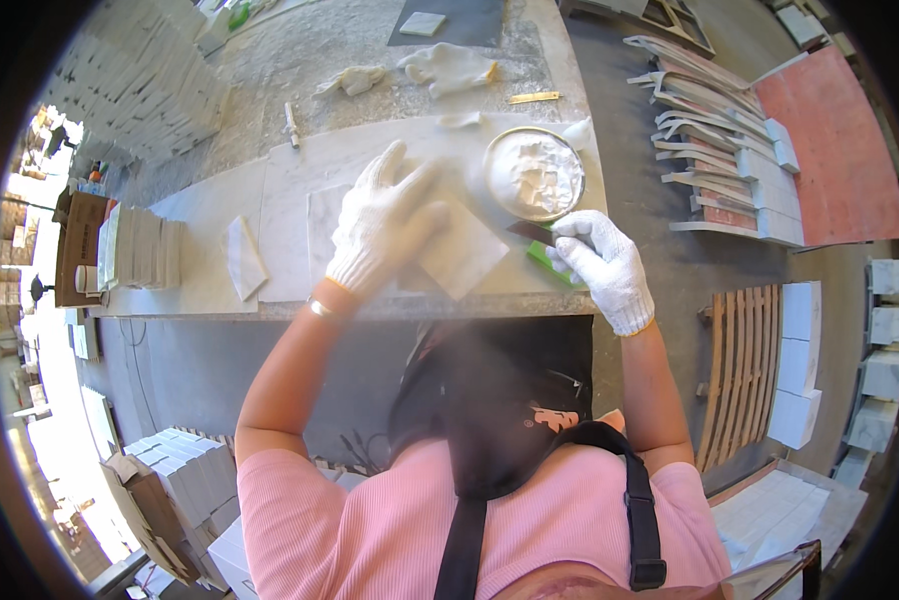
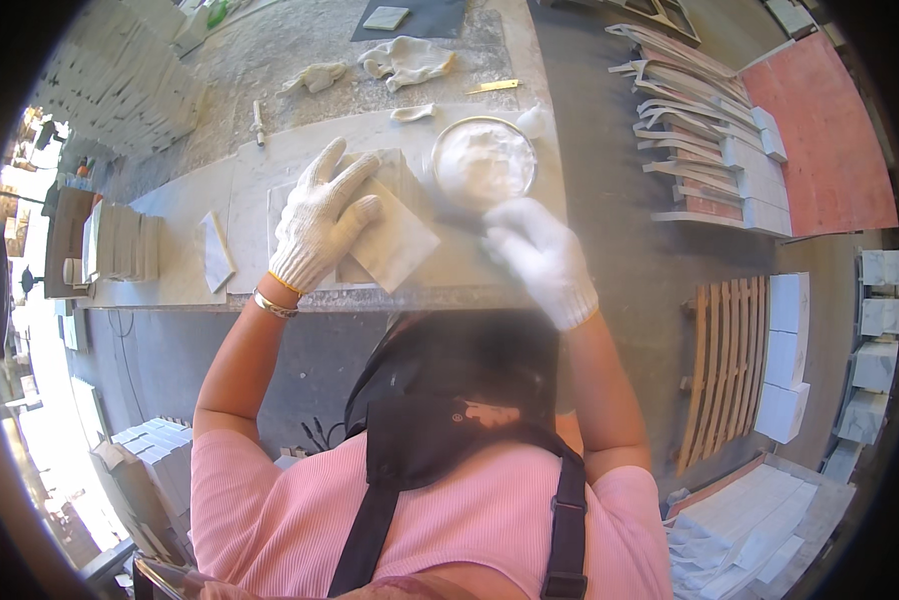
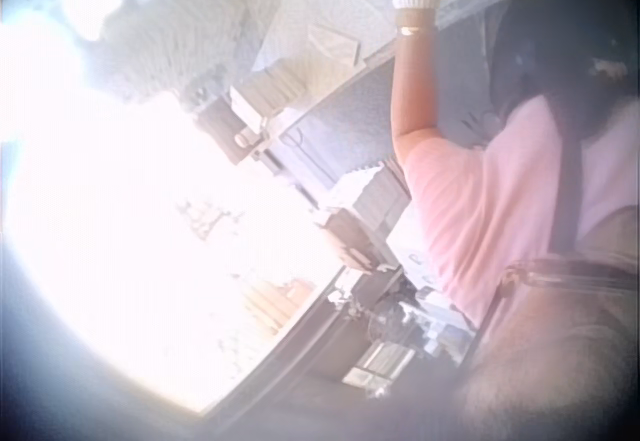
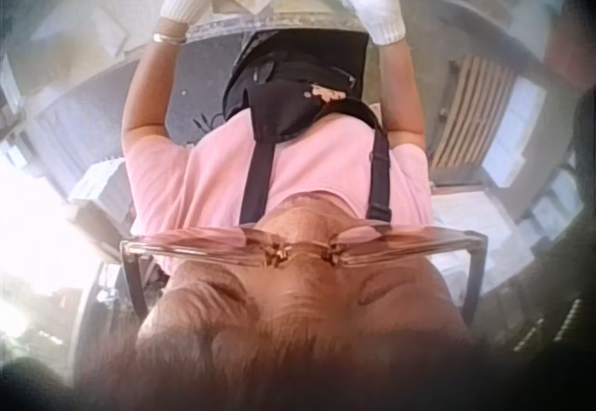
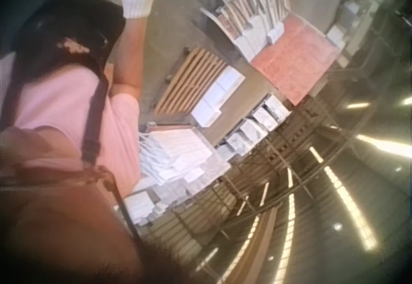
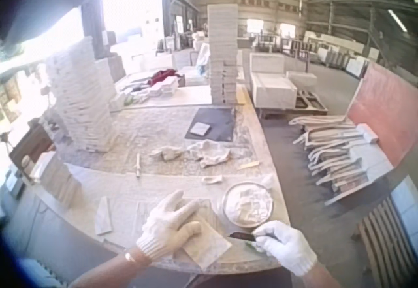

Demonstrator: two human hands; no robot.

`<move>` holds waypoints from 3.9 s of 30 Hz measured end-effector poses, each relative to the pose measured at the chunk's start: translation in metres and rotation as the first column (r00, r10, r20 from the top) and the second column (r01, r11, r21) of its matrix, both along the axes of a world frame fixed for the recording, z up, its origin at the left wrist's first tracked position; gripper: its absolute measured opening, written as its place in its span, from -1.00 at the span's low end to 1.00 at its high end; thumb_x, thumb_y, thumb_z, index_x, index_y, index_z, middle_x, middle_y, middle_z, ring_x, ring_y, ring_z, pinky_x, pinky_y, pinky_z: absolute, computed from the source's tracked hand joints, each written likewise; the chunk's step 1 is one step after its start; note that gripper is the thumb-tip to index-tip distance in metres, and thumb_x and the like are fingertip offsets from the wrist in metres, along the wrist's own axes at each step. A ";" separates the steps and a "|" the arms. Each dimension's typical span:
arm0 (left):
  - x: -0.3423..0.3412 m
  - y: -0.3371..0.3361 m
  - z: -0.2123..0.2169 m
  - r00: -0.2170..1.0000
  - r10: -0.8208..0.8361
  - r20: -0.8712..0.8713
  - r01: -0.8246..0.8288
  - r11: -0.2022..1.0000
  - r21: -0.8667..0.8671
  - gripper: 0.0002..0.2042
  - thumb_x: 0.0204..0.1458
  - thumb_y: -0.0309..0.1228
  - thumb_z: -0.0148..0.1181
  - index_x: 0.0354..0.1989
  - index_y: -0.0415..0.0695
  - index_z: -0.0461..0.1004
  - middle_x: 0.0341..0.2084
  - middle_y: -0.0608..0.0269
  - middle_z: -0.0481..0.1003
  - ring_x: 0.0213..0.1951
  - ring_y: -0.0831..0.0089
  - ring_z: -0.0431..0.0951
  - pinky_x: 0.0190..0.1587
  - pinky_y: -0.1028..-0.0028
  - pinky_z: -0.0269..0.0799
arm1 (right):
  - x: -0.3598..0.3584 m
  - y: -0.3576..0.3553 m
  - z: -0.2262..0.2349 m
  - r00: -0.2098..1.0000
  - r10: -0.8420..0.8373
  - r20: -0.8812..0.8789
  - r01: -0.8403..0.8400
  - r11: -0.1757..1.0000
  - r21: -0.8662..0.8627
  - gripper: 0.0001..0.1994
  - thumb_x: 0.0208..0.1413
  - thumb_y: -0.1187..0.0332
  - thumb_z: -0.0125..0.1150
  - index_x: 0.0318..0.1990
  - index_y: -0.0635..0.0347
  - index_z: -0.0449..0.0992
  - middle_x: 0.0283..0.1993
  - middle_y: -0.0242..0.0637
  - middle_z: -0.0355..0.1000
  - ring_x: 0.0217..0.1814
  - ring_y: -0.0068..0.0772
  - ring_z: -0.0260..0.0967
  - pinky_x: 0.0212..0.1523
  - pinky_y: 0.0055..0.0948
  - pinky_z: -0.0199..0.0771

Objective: The person repeatedly scoops white adhesive from a container with a small metal spatula and spreads it onto the edges of rectangular white tiles. They then use a green plastic scraper to smooth the adhesive along the tile edges. The person handles multiple tiles one at a time, placing each treated tile on the workbench.

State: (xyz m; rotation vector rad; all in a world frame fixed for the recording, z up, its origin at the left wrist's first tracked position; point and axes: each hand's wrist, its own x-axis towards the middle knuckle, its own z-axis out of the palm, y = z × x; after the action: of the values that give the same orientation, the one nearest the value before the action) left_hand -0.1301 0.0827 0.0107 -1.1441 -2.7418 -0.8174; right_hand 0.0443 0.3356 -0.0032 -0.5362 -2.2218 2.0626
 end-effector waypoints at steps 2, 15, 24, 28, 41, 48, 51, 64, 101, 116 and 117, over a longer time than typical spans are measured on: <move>0.000 0.002 -0.006 0.999 -0.024 0.022 0.023 0.999 0.043 -0.52 0.11 -0.16 0.38 0.23 0.06 0.62 0.41 -0.22 0.35 0.40 -0.19 0.36 0.40 0.02 0.32 | -0.012 -0.004 0.001 0.998 0.047 -0.051 -0.045 0.999 0.027 -0.78 0.35 0.56 0.25 0.10 0.28 0.60 -0.07 -0.31 0.63 -0.09 -0.56 0.58 -0.11 -0.51 0.61; -0.022 0.018 -0.019 0.944 -0.249 -0.217 0.256 0.967 0.005 -0.62 0.28 -0.12 0.21 0.23 0.13 0.60 0.40 0.00 0.39 0.44 -0.24 0.30 0.42 -0.11 0.23 | -0.021 -0.019 0.017 0.955 0.263 -0.134 -0.174 0.868 0.465 -0.77 0.27 0.44 0.35 0.06 0.16 0.72 -0.03 -0.16 0.71 -0.01 -0.28 0.69 0.05 -0.35 0.61; -0.023 0.019 -0.021 0.942 -0.247 -0.226 0.258 0.966 0.023 -0.64 0.28 -0.12 0.21 0.20 0.11 0.61 0.38 0.02 0.41 0.42 -0.11 0.34 0.44 -0.08 0.21 | -0.005 -0.026 0.028 0.958 0.264 -0.109 -0.136 0.758 0.638 -0.68 0.23 0.48 0.38 0.14 0.21 0.69 0.06 -0.06 0.69 0.05 -0.27 0.71 0.08 -0.37 0.66; -0.022 0.020 -0.022 0.946 -0.235 -0.223 0.245 0.969 0.015 -0.64 0.29 -0.11 0.21 0.20 0.11 0.61 0.38 0.03 0.41 0.42 -0.11 0.34 0.44 -0.07 0.21 | -0.002 -0.028 0.028 0.959 0.256 -0.123 -0.122 0.761 0.637 -0.65 0.22 0.48 0.38 0.16 0.21 0.67 0.06 -0.01 0.68 0.05 -0.19 0.71 0.08 -0.34 0.65; -0.018 0.021 -0.019 0.954 -0.210 -0.213 0.210 0.977 -0.022 -0.65 0.30 -0.09 0.19 0.18 0.11 0.60 0.37 0.03 0.42 0.41 -0.15 0.35 0.44 -0.08 0.22 | -0.004 -0.039 0.020 0.954 0.237 -0.185 -0.082 0.798 0.597 -0.65 0.22 0.49 0.35 0.16 0.24 0.66 0.05 0.01 0.67 0.00 -0.11 0.70 0.05 -0.33 0.65; -0.019 0.021 -0.019 0.950 -0.226 -0.215 0.227 0.974 -0.021 -0.65 0.29 -0.11 0.19 0.17 0.10 0.60 0.36 0.01 0.42 0.41 -0.14 0.34 0.43 -0.06 0.23 | -0.015 -0.027 0.019 0.934 0.307 -0.183 -0.165 0.824 0.542 -0.67 0.24 0.49 0.34 0.15 0.23 0.67 0.07 -0.05 0.68 0.03 -0.19 0.70 0.08 -0.34 0.64; -0.019 0.021 -0.018 0.950 -0.232 -0.210 0.234 0.972 -0.014 -0.65 0.28 -0.12 0.20 0.17 0.09 0.60 0.36 0.01 0.43 0.40 -0.14 0.35 0.41 -0.05 0.24 | -0.025 -0.020 0.021 0.937 0.328 -0.117 -0.229 0.833 0.504 -0.70 0.26 0.48 0.31 0.14 0.19 0.69 0.07 -0.06 0.68 0.05 -0.19 0.69 0.08 -0.32 0.63; -0.019 0.020 -0.020 0.950 -0.233 -0.208 0.244 0.970 0.028 -0.68 0.30 -0.13 0.19 0.13 0.08 0.61 0.33 0.04 0.45 0.37 -0.11 0.38 0.40 -0.04 0.25 | -0.002 -0.029 0.024 0.951 0.291 -0.106 -0.173 0.782 0.599 -0.67 0.26 0.51 0.33 0.17 0.23 0.66 0.03 -0.04 0.70 0.03 -0.26 0.71 0.07 -0.38 0.65; -0.020 0.021 -0.020 0.945 -0.232 -0.230 0.241 0.970 0.010 -0.67 0.29 -0.11 0.19 0.15 0.08 0.60 0.34 0.02 0.43 0.38 -0.11 0.37 0.40 -0.04 0.26 | -0.001 -0.046 0.021 0.884 0.450 -0.128 -0.290 0.741 0.606 -0.70 0.23 0.51 0.30 0.10 0.14 0.71 -0.01 -0.02 0.67 -0.05 -0.03 0.66 0.00 -0.24 0.64; -0.054 0.044 0.038 0.716 -0.694 0.075 0.638 0.608 -0.472 -0.35 -0.14 -0.04 0.48 0.24 0.19 0.58 0.56 0.17 0.21 0.62 -0.12 -0.06 0.58 -0.25 -0.09 | 0.027 -0.071 0.000 0.975 0.186 0.121 -0.081 0.806 -0.586 -0.49 0.28 0.37 0.33 0.37 0.22 0.45 -0.21 -0.21 0.61 -0.35 -0.44 0.51 -0.34 -0.49 0.45; -0.055 0.049 0.040 0.702 -0.707 0.091 0.654 0.589 -0.475 -0.36 -0.16 -0.07 0.49 0.22 0.17 0.59 0.56 0.19 0.21 0.62 -0.11 -0.06 0.58 -0.26 -0.10 | 0.025 -0.072 0.002 0.977 0.181 0.112 -0.085 0.816 -0.572 -0.49 0.28 0.37 0.33 0.37 0.23 0.45 -0.21 -0.21 0.62 -0.34 -0.45 0.51 -0.33 -0.50 0.45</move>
State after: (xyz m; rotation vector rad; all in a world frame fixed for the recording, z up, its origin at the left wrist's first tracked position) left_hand -0.1847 0.1314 0.0505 -2.3523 -2.4220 -0.0351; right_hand 0.0691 0.2640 -0.0011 -0.6102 -1.7184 2.8647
